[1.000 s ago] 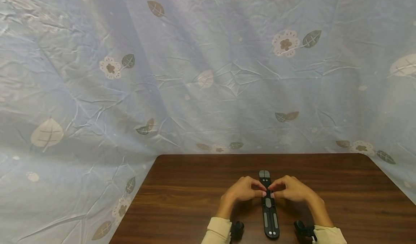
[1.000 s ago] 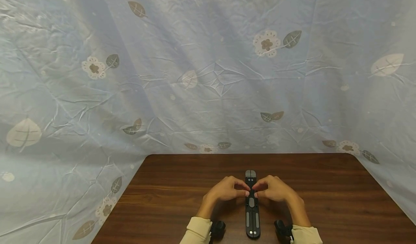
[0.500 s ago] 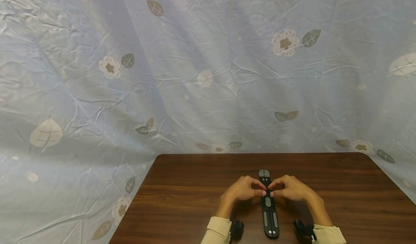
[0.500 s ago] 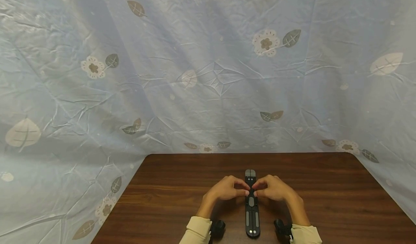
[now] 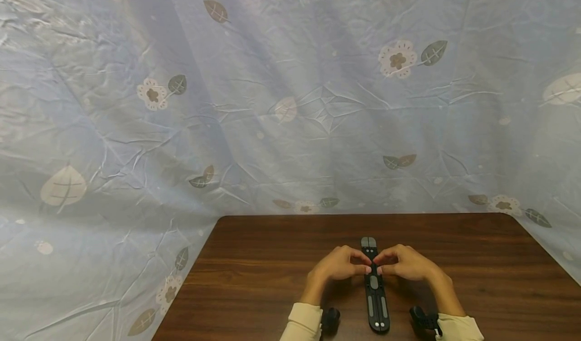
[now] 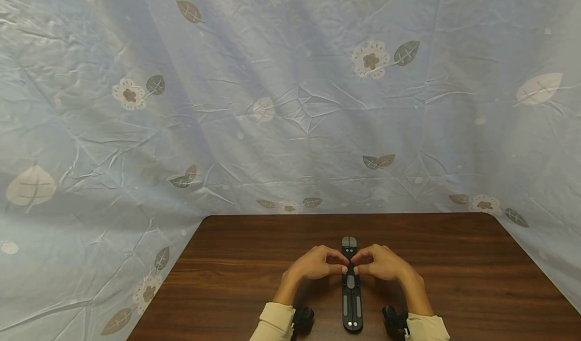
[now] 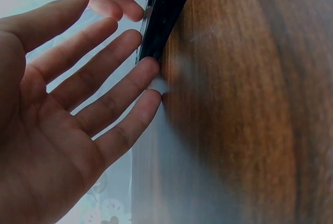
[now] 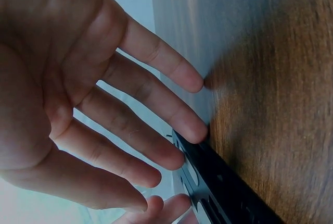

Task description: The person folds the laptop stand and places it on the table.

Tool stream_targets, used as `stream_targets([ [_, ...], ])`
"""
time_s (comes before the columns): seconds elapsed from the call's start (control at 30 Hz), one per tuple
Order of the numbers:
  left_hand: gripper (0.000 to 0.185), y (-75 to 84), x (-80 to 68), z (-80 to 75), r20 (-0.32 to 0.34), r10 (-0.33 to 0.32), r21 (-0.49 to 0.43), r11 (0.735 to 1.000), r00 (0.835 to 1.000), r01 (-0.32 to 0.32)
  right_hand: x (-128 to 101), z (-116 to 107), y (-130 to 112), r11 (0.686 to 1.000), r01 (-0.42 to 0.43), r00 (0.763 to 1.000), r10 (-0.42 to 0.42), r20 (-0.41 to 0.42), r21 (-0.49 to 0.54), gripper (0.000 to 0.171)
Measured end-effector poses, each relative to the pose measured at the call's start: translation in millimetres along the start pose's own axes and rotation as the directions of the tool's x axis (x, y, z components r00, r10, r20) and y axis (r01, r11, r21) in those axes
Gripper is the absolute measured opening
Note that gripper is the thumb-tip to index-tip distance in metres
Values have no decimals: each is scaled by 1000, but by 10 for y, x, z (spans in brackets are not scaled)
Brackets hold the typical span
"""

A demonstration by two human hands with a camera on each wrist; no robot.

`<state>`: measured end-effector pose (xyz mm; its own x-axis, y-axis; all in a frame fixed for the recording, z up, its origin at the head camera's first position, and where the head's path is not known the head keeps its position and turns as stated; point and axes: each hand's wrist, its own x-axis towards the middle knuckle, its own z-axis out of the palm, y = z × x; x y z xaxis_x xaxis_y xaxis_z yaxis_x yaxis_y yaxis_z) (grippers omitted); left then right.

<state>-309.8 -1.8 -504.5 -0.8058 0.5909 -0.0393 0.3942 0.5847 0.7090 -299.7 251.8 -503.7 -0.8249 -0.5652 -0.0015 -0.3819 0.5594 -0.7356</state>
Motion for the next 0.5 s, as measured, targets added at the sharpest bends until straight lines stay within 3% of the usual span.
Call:
stream_targets([
  [0.5,30,-3,-5,-79,-24,15,43,999,1000,-14,-39,-73,-55,999,-5,1000,4,-25,-34,28],
])
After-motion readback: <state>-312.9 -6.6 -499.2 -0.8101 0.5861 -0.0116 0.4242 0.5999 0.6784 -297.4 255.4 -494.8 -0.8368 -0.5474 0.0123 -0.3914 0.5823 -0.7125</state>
